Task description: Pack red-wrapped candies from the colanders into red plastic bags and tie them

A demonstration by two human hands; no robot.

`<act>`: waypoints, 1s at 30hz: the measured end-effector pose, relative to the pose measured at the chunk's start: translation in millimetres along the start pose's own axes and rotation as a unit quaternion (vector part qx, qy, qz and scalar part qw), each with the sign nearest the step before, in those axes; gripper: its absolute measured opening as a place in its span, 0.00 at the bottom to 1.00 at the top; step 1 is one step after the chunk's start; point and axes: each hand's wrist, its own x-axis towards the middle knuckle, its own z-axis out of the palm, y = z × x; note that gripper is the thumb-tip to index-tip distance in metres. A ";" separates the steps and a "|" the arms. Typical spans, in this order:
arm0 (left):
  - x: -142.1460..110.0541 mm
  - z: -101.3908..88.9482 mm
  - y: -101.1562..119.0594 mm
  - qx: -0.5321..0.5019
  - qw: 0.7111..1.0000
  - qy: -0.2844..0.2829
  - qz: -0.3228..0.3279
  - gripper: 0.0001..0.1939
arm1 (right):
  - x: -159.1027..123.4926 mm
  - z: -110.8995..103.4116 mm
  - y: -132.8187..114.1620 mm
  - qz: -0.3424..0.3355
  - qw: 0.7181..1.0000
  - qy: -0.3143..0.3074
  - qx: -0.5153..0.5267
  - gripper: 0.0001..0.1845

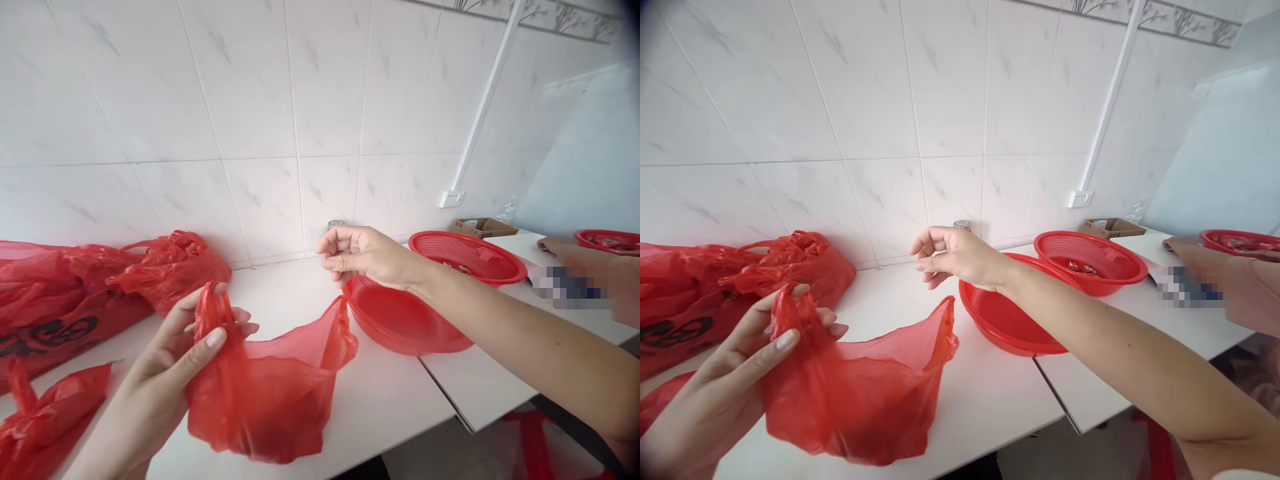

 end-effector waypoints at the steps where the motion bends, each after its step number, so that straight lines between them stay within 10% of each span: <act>1: 0.5 -1.1 -0.3 0.007 1.000 -0.006 -0.005 0.28 | -1.7 9.0 -0.4 -0.005 0.999 0.001 -0.053 0.12; 5: 4.8 -14.7 -1.5 0.001 1.000 0.002 -0.001 0.30 | -12.9 44.2 9.8 0.038 0.924 -0.084 -0.370 0.23; 10: 6.0 -27.9 0.7 0.010 0.999 0.029 0.025 0.27 | -15.1 40.3 20.8 0.221 0.792 -0.283 -0.493 0.05; 16: 19.4 -39.7 -4.2 0.042 0.998 -0.038 0.037 0.28 | 0.7 3.1 -22.0 0.104 0.966 -0.154 -0.182 0.07; 24: 36.8 12.3 0.3 0.261 0.929 -0.263 0.015 0.29 | 33.1 59.5 -34.3 -0.038 0.987 -0.084 -0.130 0.12; 30: 45.2 32.1 -2.4 0.263 0.940 -0.198 -0.092 0.22 | 48.7 77.4 -7.3 -0.109 0.993 -0.027 -0.046 0.14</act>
